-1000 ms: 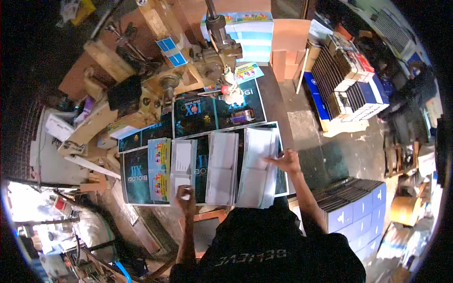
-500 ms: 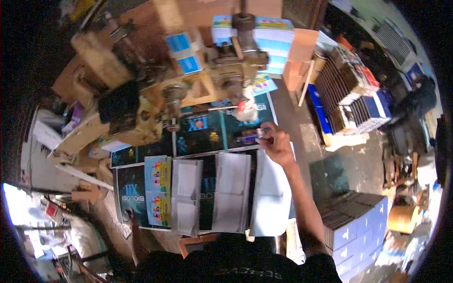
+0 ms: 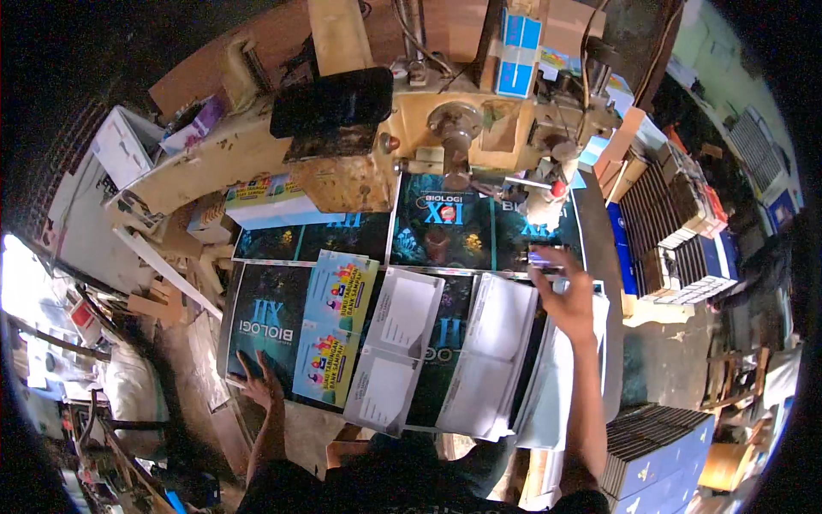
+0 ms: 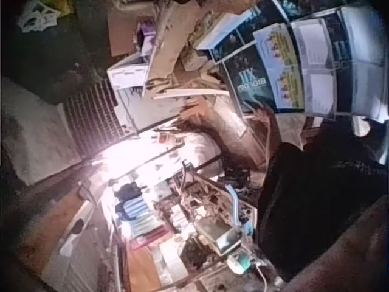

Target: The person collates printed inner pages into booklet covers by hand, folding and assembling individual booklets and placing them onto stacks on the work table.

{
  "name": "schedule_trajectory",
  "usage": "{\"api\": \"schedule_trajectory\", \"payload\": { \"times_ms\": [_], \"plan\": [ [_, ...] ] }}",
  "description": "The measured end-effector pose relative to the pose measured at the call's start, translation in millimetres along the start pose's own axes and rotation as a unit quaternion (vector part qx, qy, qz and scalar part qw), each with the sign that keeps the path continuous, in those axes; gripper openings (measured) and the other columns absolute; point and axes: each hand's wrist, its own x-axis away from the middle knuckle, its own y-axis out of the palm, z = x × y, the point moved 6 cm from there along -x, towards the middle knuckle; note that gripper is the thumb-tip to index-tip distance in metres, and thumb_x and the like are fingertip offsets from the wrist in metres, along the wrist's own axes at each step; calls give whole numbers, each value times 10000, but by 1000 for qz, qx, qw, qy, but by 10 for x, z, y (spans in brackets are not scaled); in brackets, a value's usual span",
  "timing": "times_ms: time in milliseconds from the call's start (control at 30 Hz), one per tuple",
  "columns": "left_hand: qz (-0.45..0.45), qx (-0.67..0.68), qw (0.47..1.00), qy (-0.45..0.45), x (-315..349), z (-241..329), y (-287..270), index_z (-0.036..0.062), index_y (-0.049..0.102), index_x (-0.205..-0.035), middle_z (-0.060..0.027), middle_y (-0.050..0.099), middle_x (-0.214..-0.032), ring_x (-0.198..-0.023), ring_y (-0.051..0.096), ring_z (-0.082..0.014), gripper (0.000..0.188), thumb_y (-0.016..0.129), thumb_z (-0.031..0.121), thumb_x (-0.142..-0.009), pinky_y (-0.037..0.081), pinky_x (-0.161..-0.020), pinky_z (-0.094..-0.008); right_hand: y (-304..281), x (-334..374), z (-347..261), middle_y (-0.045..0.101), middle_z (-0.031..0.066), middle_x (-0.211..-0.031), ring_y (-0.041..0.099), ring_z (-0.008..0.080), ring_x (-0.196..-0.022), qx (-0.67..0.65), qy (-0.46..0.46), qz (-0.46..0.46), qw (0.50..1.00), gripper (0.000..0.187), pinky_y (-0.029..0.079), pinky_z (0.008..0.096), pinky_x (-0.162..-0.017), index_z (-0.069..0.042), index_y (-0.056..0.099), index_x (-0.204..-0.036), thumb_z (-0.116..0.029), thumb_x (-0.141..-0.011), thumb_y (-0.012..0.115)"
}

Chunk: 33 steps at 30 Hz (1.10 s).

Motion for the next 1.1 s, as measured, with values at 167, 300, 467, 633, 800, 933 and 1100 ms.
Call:
{"api": "schedule_trajectory", "payload": {
  "times_ms": [167, 300, 467, 633, 800, 933, 1100],
  "plan": [
    [-185, 411, 871, -193, 138, -83, 551, 396, 308, -1523, -190, 72, -1629, -1449, 183, -483, 650, 415, 667, -942, 251, -1091, -684, -437, 603, -316, 719, 145, -989, 703, 276, -873, 51, 99, 1, 994, 278, 545, 369, -705, -13, 663, -1032, -169, -828, 768],
    [-274, 605, 685, -298, 20, -220, 262, 398, 323, -1515, -186, 52, -1627, -1436, 205, -495, 673, 446, 687, -919, 327, -1038, -706, -478, 1207, -335, 684, 236, -918, 684, 360, -815, 154, 178, -18, 972, 406, 540, 427, -702, -5, 615, -1018, -333, -834, 768],
    [-212, 565, 760, -241, 27, -13, 503, 355, 404, -1490, -265, 105, -1593, -1447, 193, -475, 787, 532, 763, -829, 364, -996, -702, -262, 1929, -465, 600, 318, -1078, 638, 406, -990, 337, 182, 0, 924, 818, 553, 453, -751, 112, 542, -1124, -525, -699, 831],
    [-203, 508, 788, -284, 0, -30, 528, 330, 455, -1467, -268, 117, -1593, -1419, 282, -468, 788, 546, 767, -818, 361, -1023, -660, -57, 2041, -364, 533, 222, -1003, 565, 383, -973, 375, 294, -29, 879, 763, 537, 502, -729, 86, 470, -1146, -409, -693, 836],
    [-133, 569, 705, -403, 22, -251, 127, 309, 515, -1429, -272, 192, -1577, -1356, 407, -457, 761, 584, 746, -810, 386, -993, -654, -43, 2034, -217, 574, 245, -1035, 562, 390, -1000, 402, 290, -26, 868, 615, 527, 467, -768, 57, 553, -1121, -377, -753, 785],
    [-141, 531, 757, -354, 88, -109, 357, 303, 552, -1399, -259, 234, -1567, -1307, 465, -458, 721, 627, 707, -806, 380, -1015, -640, -85, 2025, -160, 586, 267, -1031, 597, 412, -965, 392, 283, -28, 875, 649, 525, 479, -772, 64, 523, -1168, -371, -759, 780],
    [-195, 616, 683, -339, 168, -75, 1024, 279, 547, -1401, -244, 255, -1563, -1355, 407, -443, 697, 684, 625, -811, 375, -1056, -590, -70, 1968, -220, 591, 278, -1035, 619, 427, -933, 371, 286, -47, 882, 573, 536, 487, -741, 54, 520, -1168, -331, -801, 733]
  ]
}}
